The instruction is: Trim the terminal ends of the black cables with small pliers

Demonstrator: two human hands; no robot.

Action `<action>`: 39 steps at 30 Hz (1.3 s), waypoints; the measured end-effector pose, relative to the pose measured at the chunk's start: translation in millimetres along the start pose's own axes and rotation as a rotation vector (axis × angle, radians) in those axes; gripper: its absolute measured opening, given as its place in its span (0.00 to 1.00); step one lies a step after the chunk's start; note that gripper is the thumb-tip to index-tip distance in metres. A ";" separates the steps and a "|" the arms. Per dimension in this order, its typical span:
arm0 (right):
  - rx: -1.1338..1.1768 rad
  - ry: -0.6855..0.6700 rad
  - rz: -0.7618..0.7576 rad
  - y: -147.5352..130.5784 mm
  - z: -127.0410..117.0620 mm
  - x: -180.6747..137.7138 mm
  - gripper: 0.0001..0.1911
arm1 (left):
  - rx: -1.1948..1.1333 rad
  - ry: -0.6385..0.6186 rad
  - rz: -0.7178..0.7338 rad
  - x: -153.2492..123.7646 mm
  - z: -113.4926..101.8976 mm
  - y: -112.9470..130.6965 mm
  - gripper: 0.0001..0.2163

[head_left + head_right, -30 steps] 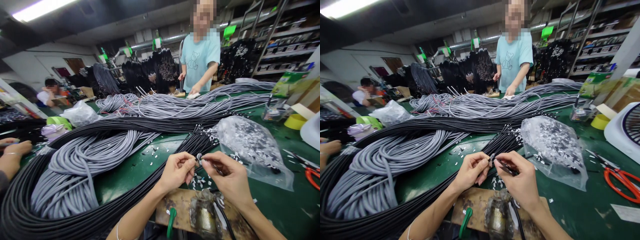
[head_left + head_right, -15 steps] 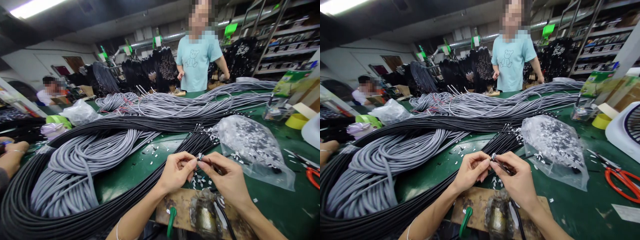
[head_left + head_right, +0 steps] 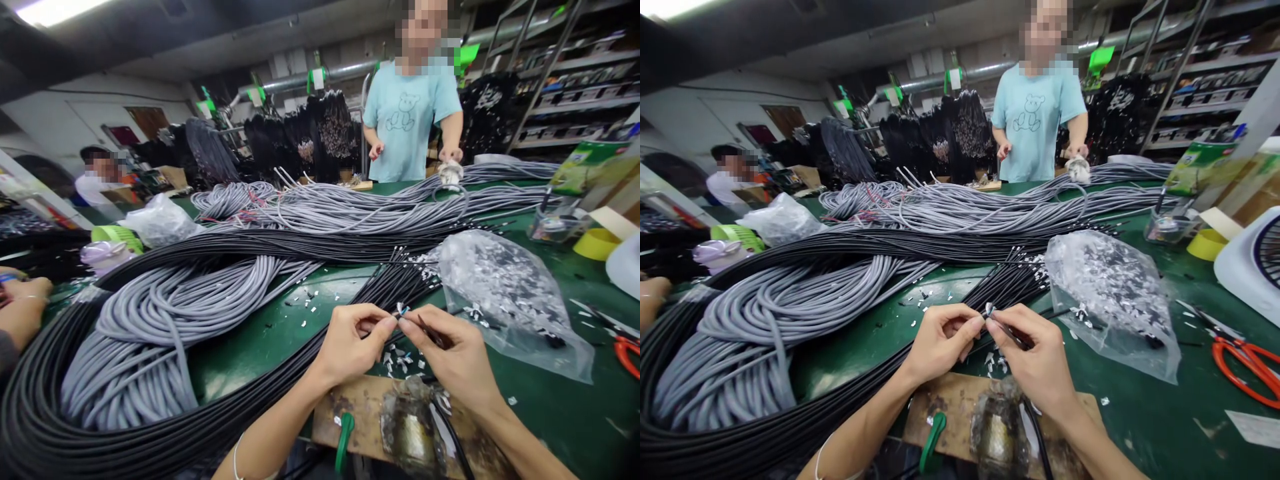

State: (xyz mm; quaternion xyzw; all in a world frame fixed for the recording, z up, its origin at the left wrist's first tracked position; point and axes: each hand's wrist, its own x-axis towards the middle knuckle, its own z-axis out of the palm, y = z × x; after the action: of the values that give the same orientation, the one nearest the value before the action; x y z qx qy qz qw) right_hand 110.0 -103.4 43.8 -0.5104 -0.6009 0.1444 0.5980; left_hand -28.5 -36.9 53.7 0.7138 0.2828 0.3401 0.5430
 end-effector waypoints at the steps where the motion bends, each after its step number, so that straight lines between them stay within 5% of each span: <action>1: -0.026 0.011 -0.025 0.0 0.0 -0.5 0.04 | 0.011 -0.005 0.001 -0.3 0.1 -0.1 0.12; 8: -0.166 0.013 -0.099 2.1 -1.1 -3.6 0.05 | 0.380 0.102 0.221 -1.6 -0.7 2.5 0.08; 21: -0.202 0.062 -0.223 -7.1 4.4 -3.5 0.05 | 0.532 0.282 0.392 1.3 3.7 -5.6 0.07; 25: -0.214 0.225 -0.010 -2.7 -2.3 -0.3 0.03 | 0.509 0.229 0.429 2.3 1.3 -5.4 0.04; 31: 0.069 0.123 0.296 6.0 -2.5 2.3 0.13 | 0.472 0.203 0.434 0.2 0.1 -3.2 0.04; 36: 0.092 0.092 0.349 4.5 -3.6 1.0 0.14 | 0.414 0.195 0.401 -0.9 0.9 -1.5 0.04; 39: 0.194 0.053 0.385 8.6 -4.7 -1.1 0.14 | 0.189 0.110 0.241 0.6 3.4 -4.5 0.05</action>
State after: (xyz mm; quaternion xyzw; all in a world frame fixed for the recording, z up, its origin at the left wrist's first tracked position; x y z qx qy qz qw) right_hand 117.6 -102.6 37.5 -0.5594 -0.4594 0.2997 0.6214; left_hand -25.7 -37.3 48.8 0.7709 0.2550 0.4131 0.4124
